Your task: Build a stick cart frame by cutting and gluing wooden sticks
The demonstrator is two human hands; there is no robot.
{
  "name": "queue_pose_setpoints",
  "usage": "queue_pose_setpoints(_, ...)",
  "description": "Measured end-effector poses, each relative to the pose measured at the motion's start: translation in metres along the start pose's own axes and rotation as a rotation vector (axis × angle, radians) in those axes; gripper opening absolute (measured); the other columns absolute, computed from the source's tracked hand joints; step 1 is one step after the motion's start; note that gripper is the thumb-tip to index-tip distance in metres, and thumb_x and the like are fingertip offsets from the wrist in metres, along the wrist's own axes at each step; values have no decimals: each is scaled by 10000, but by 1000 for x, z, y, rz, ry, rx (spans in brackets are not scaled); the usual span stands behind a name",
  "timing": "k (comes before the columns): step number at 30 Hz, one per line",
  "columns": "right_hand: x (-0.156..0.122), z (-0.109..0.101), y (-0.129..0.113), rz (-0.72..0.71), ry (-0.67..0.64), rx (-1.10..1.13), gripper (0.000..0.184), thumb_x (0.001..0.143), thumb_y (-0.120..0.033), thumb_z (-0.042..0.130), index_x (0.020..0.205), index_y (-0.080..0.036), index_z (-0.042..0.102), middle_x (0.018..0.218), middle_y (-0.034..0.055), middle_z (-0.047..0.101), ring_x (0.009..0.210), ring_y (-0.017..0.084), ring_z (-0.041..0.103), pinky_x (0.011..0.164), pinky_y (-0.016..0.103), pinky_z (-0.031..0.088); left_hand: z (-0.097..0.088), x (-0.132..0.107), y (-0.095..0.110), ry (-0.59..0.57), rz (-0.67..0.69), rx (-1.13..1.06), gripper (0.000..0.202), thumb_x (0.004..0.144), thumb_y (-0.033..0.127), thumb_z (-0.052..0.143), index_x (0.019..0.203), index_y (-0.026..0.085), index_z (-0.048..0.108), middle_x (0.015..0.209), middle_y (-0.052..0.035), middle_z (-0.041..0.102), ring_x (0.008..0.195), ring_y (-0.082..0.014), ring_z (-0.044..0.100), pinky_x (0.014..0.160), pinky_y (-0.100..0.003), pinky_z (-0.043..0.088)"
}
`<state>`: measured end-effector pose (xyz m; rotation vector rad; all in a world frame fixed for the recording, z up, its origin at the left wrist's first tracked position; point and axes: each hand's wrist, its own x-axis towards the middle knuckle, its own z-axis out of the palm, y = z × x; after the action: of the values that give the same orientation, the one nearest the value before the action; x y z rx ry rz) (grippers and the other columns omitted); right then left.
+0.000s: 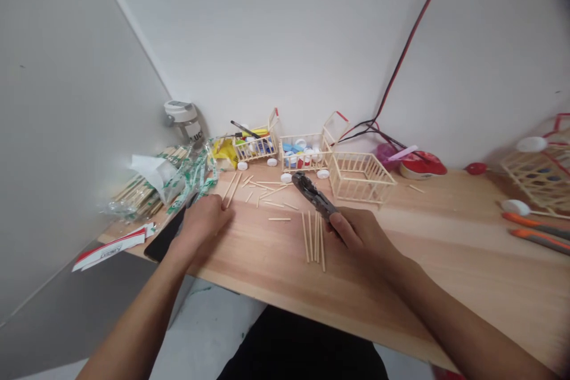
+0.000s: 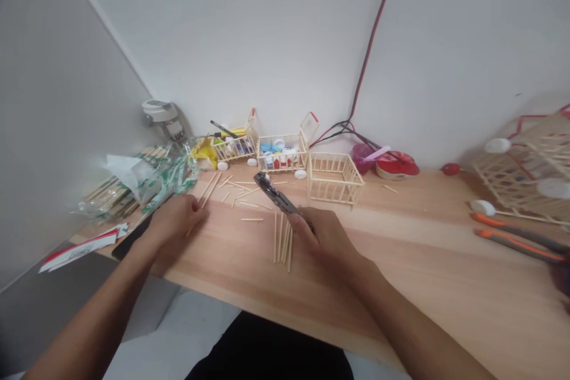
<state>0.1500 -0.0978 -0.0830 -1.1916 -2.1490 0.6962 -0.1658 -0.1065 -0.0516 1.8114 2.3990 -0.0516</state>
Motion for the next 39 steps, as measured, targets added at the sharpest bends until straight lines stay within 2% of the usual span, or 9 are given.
queue_pose_setpoints(4, 0, 1, -2, 27, 7, 72, 518, 954, -561, 367, 721, -171, 616, 600, -4, 516, 585, 149, 483, 574, 291, 324, 1, -13, -5, 137, 34, -202, 210, 800, 328, 484, 742, 175, 615, 695, -65, 662, 721, -215, 613, 622, -270, 332)
queue_pose_setpoints(7, -1, 1, -5, 86, 1, 238, 471, 923, -566, 473, 966, -156, 699, 618, -27, 496, 592, 141, 492, 587, 284, 370, 0, -28, 11, 177, 177, -578, 173, 752, 323, 516, 734, 166, 586, 656, -8, 592, 629, -146, 533, 603, -243, 337)
queue_pose_setpoints(11, -2, -1, -13, 190, 14, 381, 485, 893, -541, 550, 1161, -161, 687, 625, -38, 484, 551, 121, 469, 512, 257, 368, 3, -47, 61, -178, 384, -1040, 188, 740, 333, 587, 794, 153, 598, 606, 52, 495, 527, -72, 412, 512, -196, 281)
queue_pose_setpoints(17, -3, -1, -18, 266, 77, 543, 485, 837, -605, 582, 1007, -162, 685, 697, 25, 593, 608, 155, 558, 373, 209, 339, 11, -50, 118, -479, 469, -1211, 114, 747, 258, 612, 764, 148, 589, 565, 63, 468, 483, -46, 363, 475, -184, 256)
queue_pose_setpoints(20, -3, -2, -18, 319, 149, 568, 473, 805, -629, 614, 882, -166, 665, 663, 29, 590, 600, 160, 568, 349, 202, 348, 12, -47, 119, -492, 504, -1106, 195, 825, 354, 592, 833, 161, 615, 580, 47, 506, 483, -70, 412, 491, -207, 304)
queue_pose_setpoints(25, 0, -6, -18, 336, 221, 594, 464, 820, -632, 611, 855, -173, 660, 652, 19, 584, 577, 146, 550, 360, 212, 333, 21, -41, 111, -21, 466, -321, 291, 915, 422, 524, 787, 180, 621, 774, -64, 680, 763, -210, 627, 625, -286, 366)
queue_pose_setpoints(29, 1, -5, -17, 289, 213, 594, 418, 842, -587, 611, 835, -171, 655, 641, 15, 589, 615, 149, 558, 458, 236, 389, 27, -37, 112, -24, 437, -57, 240, 929, 329, 442, 842, 184, 613, 865, -97, 724, 836, -286, 687, 664, -339, 418)
queue_pose_setpoints(32, 0, -3, -16, 235, 216, 568, 383, 854, -547, 611, 801, -169, 646, 636, 3, 584, 618, 137, 545, 588, 268, 451, 25, -34, 115, -31, 473, 3, 243, 929, 288, 402, 878, 177, 613, 915, -121, 733, 885, -308, 700, 687, -360, 440)
queue_pose_setpoints(39, 0, -2, -14, 223, 187, 562, 358, 867, -532, 594, 798, -184, 638, 656, -1, 581, 647, 148, 559, 645, 288, 463, 22, -32, 121, -20, 448, 28, 290, 964, 333, 363, 975, 168, 601, 916, -139, 731, 895, -302, 708, 696, -356, 457)
